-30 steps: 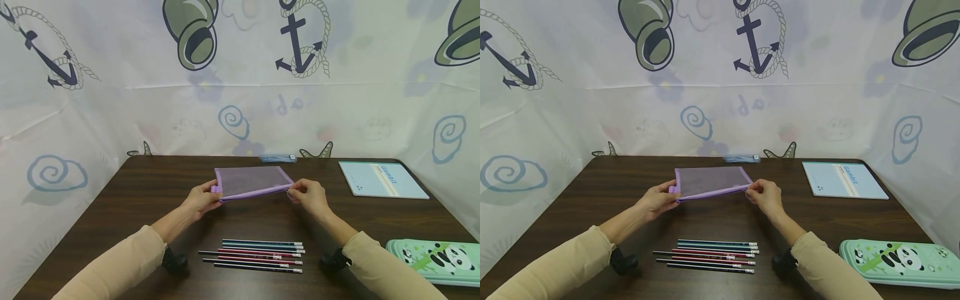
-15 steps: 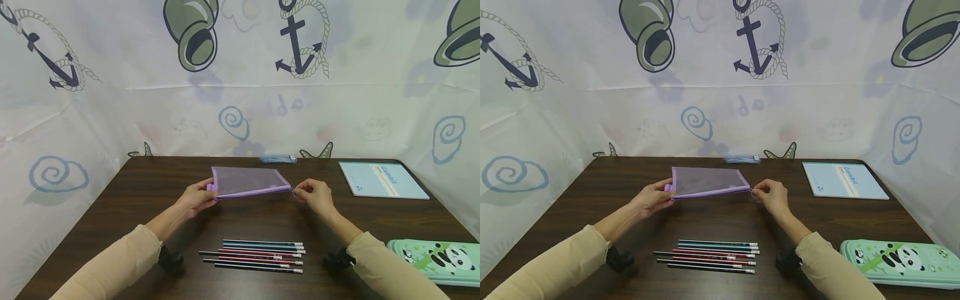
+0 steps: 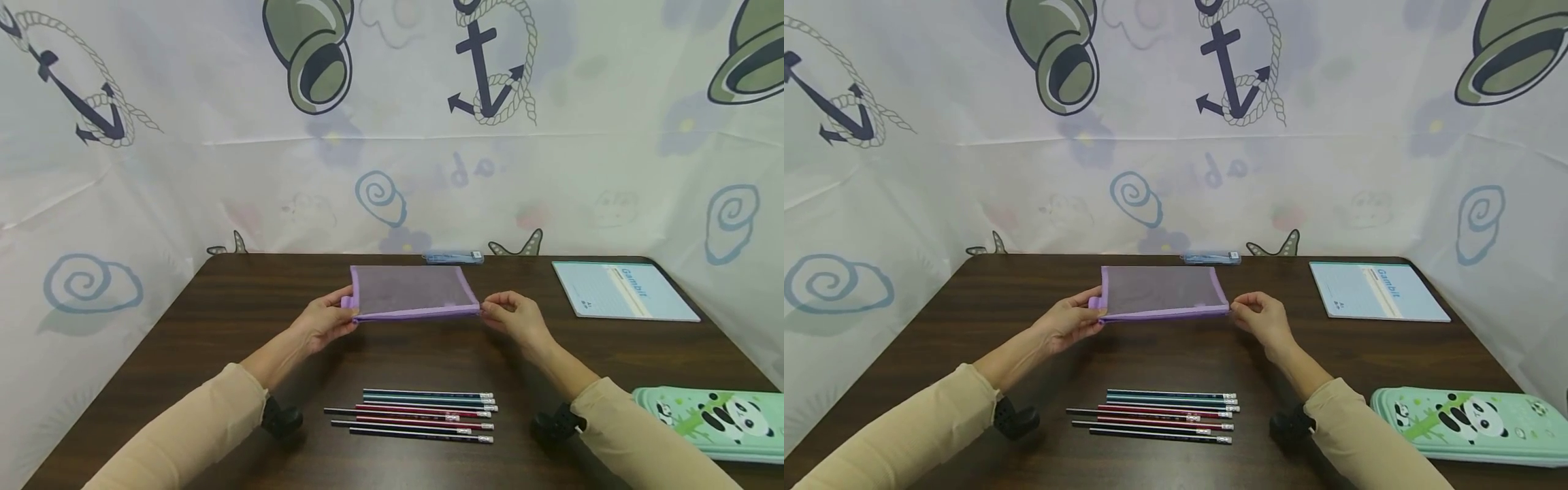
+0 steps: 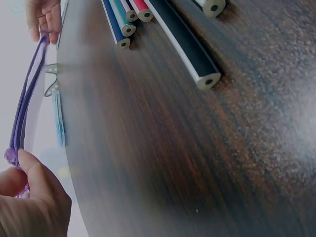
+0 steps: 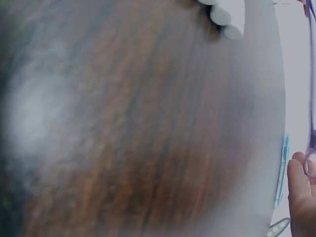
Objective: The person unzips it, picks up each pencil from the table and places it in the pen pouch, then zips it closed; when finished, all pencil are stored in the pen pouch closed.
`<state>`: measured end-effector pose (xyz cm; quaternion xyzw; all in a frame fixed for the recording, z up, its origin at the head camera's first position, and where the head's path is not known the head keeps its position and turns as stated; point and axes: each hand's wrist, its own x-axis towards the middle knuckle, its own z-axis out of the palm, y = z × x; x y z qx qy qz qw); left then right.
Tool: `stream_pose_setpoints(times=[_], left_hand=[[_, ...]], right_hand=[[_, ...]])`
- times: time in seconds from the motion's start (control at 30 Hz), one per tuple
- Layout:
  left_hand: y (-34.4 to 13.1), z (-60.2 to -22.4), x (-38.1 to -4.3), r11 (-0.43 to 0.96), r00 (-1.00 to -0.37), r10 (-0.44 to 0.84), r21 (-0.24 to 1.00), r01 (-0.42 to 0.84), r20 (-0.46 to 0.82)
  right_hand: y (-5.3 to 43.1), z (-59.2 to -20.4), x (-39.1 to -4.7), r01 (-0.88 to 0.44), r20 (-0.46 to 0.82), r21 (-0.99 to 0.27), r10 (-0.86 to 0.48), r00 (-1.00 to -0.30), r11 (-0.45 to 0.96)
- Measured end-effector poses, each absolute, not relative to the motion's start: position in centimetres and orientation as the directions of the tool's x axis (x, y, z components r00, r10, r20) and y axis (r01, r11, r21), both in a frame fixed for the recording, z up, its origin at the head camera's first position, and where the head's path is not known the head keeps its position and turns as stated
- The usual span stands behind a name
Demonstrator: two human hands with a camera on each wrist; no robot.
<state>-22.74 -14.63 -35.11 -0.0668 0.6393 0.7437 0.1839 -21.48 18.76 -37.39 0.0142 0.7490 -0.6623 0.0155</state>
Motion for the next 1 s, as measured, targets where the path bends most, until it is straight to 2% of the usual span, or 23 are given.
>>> stream_pose_setpoints(times=[0.1, 0.3, 0.5, 0.73, 1.0], left_hand=[[-14.7, -35.1, -22.7, -0.112, -0.918, 0.211, 0.924, -0.365, -0.337], [-15.1, -34.9, -22.6, -0.091, -0.907, 0.258, 0.927, -0.365, -0.332], [-15.5, -34.9, -22.6, -0.079, -0.902, 0.297, 0.933, -0.352, -0.314], [-15.5, -35.1, -22.6, -0.084, -0.91, 0.274, 0.935, -0.345, -0.312], [-14.7, -35.7, -22.7, -0.159, -0.933, 0.183, 0.928, -0.338, -0.309]], right_hand=[[18.7, -37.1, -21.7, 0.08, -0.082, -0.994, -0.03, -0.996, 0.073], [18.7, -36.8, -22.2, 0.114, -0.123, -0.986, -0.065, -0.99, 0.125], [18.6, -36.9, -22.4, 0.123, -0.133, -0.988, -0.105, -0.986, 0.096], [18.2, -37.0, -22.4, 0.122, -0.129, -0.991, -0.116, -0.985, 0.06], [17.7, -36.5, -22.1, 0.151, -0.151, -0.987, -0.013, -0.988, -0.053]])
